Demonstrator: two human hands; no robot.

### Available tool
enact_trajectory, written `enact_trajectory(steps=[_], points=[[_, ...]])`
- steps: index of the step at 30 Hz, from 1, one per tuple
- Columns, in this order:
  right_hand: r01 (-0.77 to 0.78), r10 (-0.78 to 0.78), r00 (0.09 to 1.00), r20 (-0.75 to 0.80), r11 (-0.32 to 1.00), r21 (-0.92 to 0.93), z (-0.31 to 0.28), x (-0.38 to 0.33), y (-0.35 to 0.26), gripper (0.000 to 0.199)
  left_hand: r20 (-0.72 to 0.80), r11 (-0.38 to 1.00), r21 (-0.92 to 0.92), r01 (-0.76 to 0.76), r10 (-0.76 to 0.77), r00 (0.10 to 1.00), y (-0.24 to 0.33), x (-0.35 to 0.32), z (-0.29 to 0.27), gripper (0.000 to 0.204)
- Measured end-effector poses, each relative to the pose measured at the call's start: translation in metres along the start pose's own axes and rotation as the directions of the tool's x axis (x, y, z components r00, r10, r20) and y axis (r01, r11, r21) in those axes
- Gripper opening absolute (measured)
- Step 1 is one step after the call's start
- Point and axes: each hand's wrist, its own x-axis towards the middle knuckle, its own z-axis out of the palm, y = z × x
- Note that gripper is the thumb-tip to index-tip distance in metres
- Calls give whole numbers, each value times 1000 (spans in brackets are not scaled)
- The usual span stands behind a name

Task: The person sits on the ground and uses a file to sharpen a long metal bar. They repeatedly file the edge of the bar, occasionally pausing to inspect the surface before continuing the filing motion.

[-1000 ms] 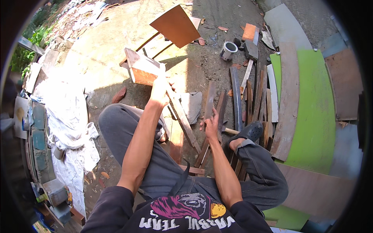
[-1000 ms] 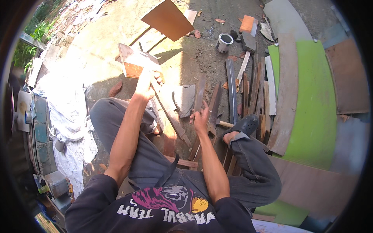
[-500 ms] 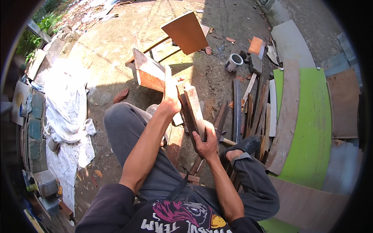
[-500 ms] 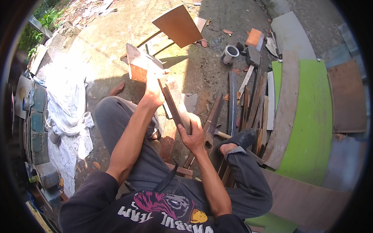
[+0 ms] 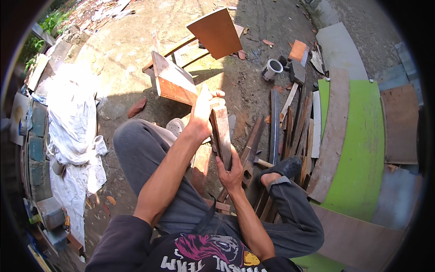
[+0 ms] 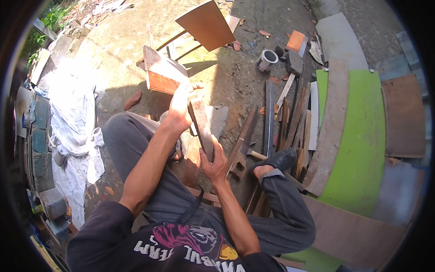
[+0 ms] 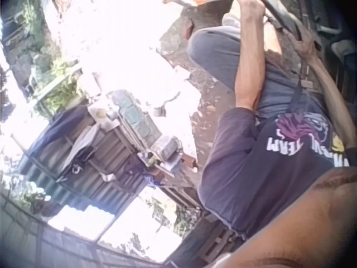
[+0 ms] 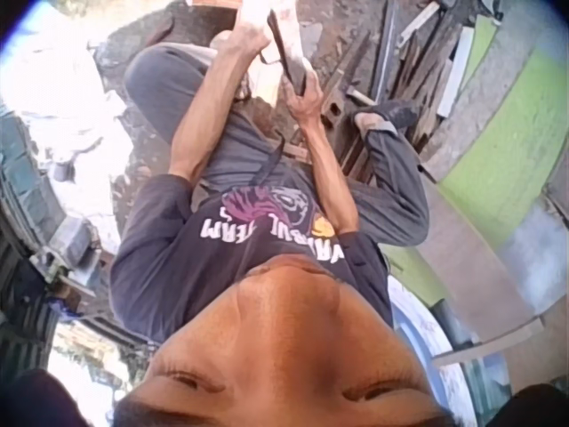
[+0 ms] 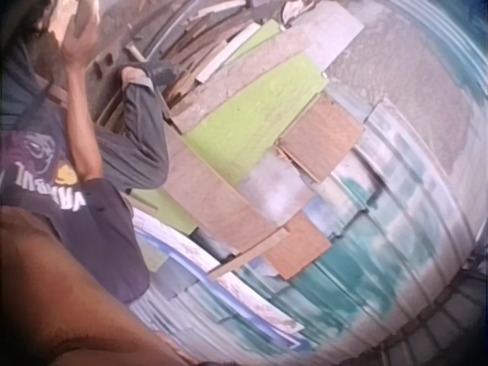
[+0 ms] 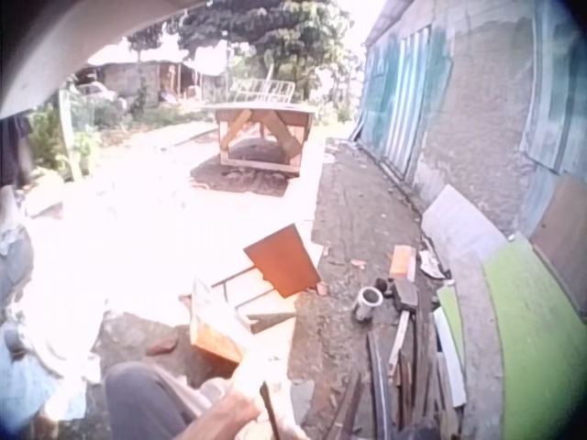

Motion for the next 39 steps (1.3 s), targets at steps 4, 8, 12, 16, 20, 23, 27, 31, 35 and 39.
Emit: enact_trajectory(steps=[4, 8, 12, 16, 20, 23, 27, 31, 35, 39], points=[[46, -47, 998, -44, 999, -25, 2, -1, 0, 51, 74, 997, 80, -10, 4, 997, -1, -1, -5, 63], [-10, 8, 999, -51, 1000, -27, 4, -3, -5, 51, 160, 996, 75, -40, 28, 987, -9, 6, -9, 70], [-107, 110, 992, -63, 993, 46, 1, -7, -9, 52, 409, 994, 54, -99, 68, 910, -15, 0, -4, 66], [-213, 220, 976, 13, 929, 301, -11, -4, -11, 54, 627, 927, 229, -298, 94, 774, -14, -13, 2, 54], [-227, 210, 974, 87, 870, 437, -25, 3, -9, 55, 656, 841, 236, -486, 231, 719, -21, -26, 12, 71], [-346, 297, 938, 178, 808, 476, -31, 6, -24, 56, 625, 793, 180, -582, 365, 690, -26, -33, 17, 69], [-294, 253, 956, 150, 841, 454, -31, 6, -27, 54, 608, 794, 178, -582, 376, 699, -29, -35, 16, 62], [-244, 220, 970, 105, 874, 421, -27, 5, -28, 52, 604, 777, 186, -601, 392, 694, -28, -38, 14, 63], [-248, 235, 968, 84, 864, 439, -21, 0, -28, 51, 606, 751, 200, -630, 410, 682, -28, -39, 13, 64], [-219, 197, 976, 96, 881, 419, -22, 1, -33, 48, 590, 737, 213, -641, 426, 686, -29, -42, 12, 62]])
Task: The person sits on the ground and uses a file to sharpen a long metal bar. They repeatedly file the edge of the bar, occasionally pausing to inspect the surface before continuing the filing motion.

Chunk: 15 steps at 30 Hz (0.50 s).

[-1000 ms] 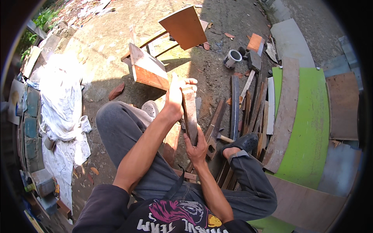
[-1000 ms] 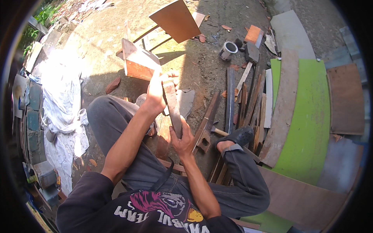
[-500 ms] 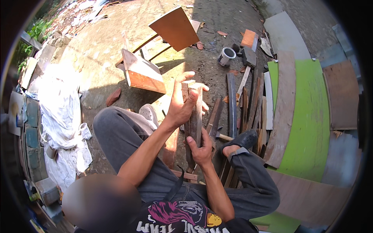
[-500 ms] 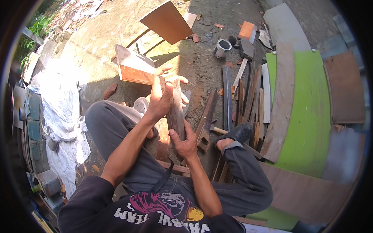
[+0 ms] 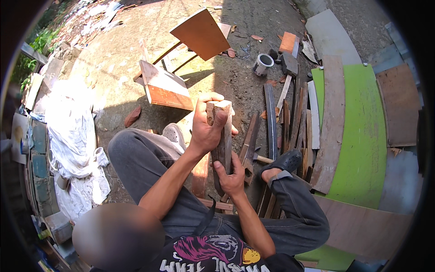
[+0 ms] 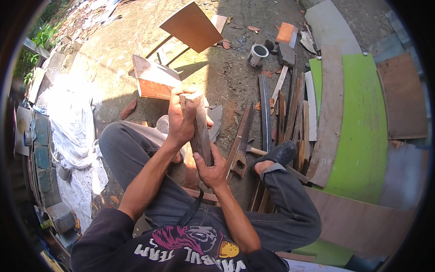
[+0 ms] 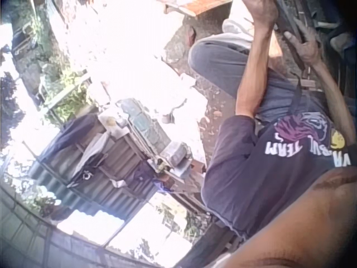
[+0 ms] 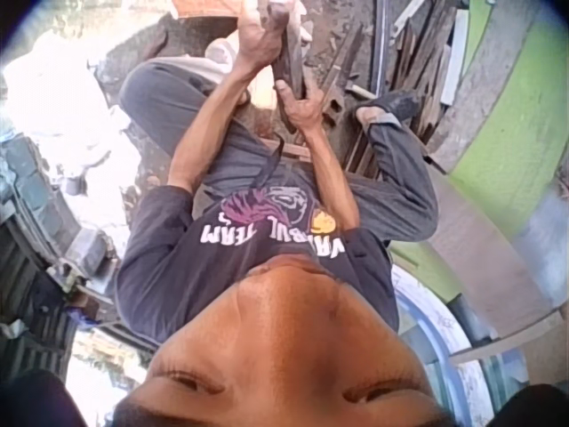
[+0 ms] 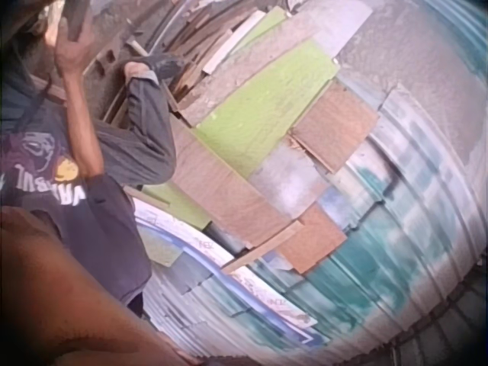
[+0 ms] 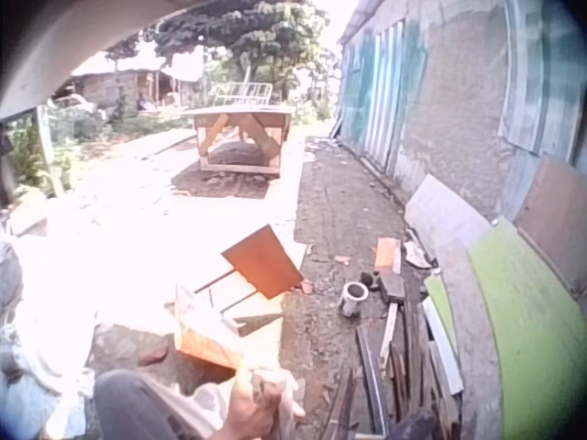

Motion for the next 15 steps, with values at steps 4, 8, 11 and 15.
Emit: enact_trajectory(steps=[4, 8, 11, 15], points=[[-14, 13, 1000, -15, 1000, -13, 2, 0, -12, 48, -10, 1000, 18, -13, 14, 1000, 1, -2, 0, 59], [2, -2, 999, -40, 1000, -10, 2, 0, -10, 49, -18, 992, 100, -76, 78, 997, -2, -2, 0, 59], [21, -22, 999, -36, 999, -25, 2, 1, -12, 48, -11, 993, 99, -71, 72, 997, -1, -4, -1, 60], [-42, 42, 999, -20, 998, -46, 0, -11, -11, 47, -23, 986, 155, -58, 62, 998, 4, -13, 4, 57]])
